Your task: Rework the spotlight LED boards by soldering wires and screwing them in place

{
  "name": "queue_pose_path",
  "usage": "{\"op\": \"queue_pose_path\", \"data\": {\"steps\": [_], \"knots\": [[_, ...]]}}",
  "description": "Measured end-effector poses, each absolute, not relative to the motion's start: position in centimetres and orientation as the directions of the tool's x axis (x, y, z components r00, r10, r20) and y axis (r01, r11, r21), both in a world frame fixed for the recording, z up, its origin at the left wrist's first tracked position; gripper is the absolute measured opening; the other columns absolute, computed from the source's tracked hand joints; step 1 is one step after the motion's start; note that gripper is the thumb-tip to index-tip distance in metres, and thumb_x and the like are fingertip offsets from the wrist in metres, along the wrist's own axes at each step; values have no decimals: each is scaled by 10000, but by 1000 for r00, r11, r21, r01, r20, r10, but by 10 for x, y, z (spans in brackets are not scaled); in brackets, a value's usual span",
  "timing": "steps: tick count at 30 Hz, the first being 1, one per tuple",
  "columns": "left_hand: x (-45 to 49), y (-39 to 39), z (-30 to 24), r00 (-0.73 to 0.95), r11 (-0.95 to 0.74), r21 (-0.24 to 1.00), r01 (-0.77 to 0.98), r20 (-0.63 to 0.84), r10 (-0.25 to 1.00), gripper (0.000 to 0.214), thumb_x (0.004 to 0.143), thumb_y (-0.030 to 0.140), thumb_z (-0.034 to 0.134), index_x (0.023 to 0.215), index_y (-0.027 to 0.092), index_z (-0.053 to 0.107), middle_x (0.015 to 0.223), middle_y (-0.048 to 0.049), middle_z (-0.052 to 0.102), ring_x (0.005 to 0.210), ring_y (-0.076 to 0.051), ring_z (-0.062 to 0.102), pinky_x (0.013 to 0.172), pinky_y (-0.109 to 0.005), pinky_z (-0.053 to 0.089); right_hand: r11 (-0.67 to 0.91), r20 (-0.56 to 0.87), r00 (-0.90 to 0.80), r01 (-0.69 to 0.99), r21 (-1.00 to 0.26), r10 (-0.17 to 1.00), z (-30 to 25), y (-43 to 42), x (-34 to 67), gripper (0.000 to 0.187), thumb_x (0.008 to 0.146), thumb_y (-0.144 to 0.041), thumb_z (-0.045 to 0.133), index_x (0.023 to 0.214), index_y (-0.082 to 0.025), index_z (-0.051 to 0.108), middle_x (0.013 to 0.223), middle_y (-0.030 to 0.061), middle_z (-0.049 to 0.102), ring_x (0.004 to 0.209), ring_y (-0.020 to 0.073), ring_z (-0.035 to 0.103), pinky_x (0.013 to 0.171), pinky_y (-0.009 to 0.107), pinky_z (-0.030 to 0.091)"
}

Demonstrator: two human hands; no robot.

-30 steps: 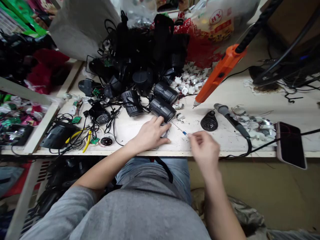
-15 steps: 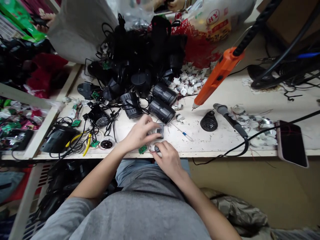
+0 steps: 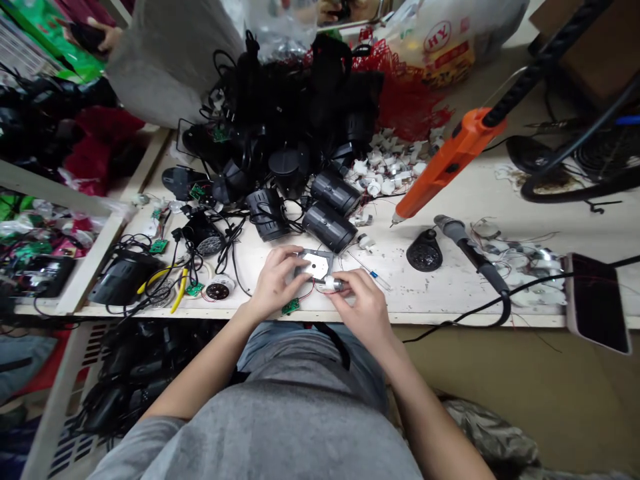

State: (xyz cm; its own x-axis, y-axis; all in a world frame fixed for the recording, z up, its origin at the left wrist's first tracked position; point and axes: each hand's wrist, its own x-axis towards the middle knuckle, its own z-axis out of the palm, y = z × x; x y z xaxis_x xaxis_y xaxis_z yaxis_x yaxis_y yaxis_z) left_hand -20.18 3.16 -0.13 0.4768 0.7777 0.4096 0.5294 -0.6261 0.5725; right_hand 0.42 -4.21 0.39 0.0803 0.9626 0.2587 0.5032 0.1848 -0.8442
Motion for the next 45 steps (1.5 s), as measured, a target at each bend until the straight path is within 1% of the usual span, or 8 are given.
{"op": "queue_pose_path", "data": {"steps": [5, 12, 17, 23, 26, 32, 40, 45], "knots": [[-202, 28, 2, 529, -640, 575, 510, 378, 760, 152, 969, 295, 583, 1069, 193, 636, 1234, -110, 678, 1076, -241, 606, 962, -443, 494, 178, 228, 47, 479, -859, 973, 7, -19, 7, 218, 892, -276, 637, 1096, -215, 685, 992, 54, 683, 765, 155, 694, 710, 297, 628], [-205, 32, 7, 574, -604, 592, 533, 271, 773, 321, 932, 413, 629, 1143, 172, 623, 1162, -121, 656, 1081, -271, 568, 969, -449, 472, 422, 392, -211, 683, -596, 895, 25, -8, 3, 300, 963, -157, 482, 1209, -216, 644, 1004, 89, 644, 911, 217, 662, 842, 375, 600], [-199, 33, 7, 565, -548, 647, 530, 213, 797, 438, 886, 394, 696, 1249, 176, 583, 1208, -115, 637, 1111, -271, 559, 1006, -452, 459, 524, 274, -447, 738, -425, 851, 31, 0, 1, 396, 941, -77, 402, 1262, -174, 612, 1041, 121, 619, 958, 246, 636, 861, 403, 584], [-197, 36, 3, 527, -478, 716, 508, 179, 831, 443, 798, 301, 778, 1181, 176, 594, 1254, -116, 609, 1190, -278, 543, 1055, -455, 452, 518, 153, -497, 785, -340, 854, 38, 12, -7, 416, 904, -60, 434, 1270, -129, 620, 948, 106, 577, 790, 216, 602, 717, 351, 576], [-202, 39, 2, 533, -455, 740, 495, 155, 831, 432, 748, 309, 809, 1096, 183, 586, 1160, -92, 635, 1115, -268, 583, 1006, -446, 482, 527, 139, -516, 761, -378, 845, 36, 14, -10, 452, 906, -75, 458, 1331, -139, 595, 947, 97, 571, 791, 207, 602, 732, 348, 583], [-207, 39, 0, 490, -391, 778, 493, 123, 863, 446, 689, 287, 829, 1040, 190, 571, 1115, -80, 648, 1094, -274, 607, 999, -457, 489, 500, 262, -433, 646, -577, 862, 21, 12, -5, 348, 977, -215, 504, 1311, -206, 599, 1032, 92, 601, 943, 226, 635, 827, 398, 593], [-214, 41, -2, 559, -441, 798, 410, 163, 813, 526, 763, 408, 838, 1181, 204, 592, 1195, -106, 644, 1160, -277, 603, 1019, -456, 492, 508, 342, -376, 636, -581, 861, 10, -2, 3, 352, 977, -280, 574, 1321, -204, 566, 1153, 115, 678, 1055, 254, 631, 900, 445, 563], [-219, 43, -5, 564, -453, 815, 361, 196, 802, 574, 735, 498, 838, 1162, 189, 610, 1202, -127, 651, 1169, -278, 609, 1014, -456, 498, 487, 404, -293, 672, -557, 866, 3, -6, 3, 339, 948, -309, 636, 1273, -218, 600, 1079, 88, 734, 966, 247, 654, 828, 419, 571]]}}
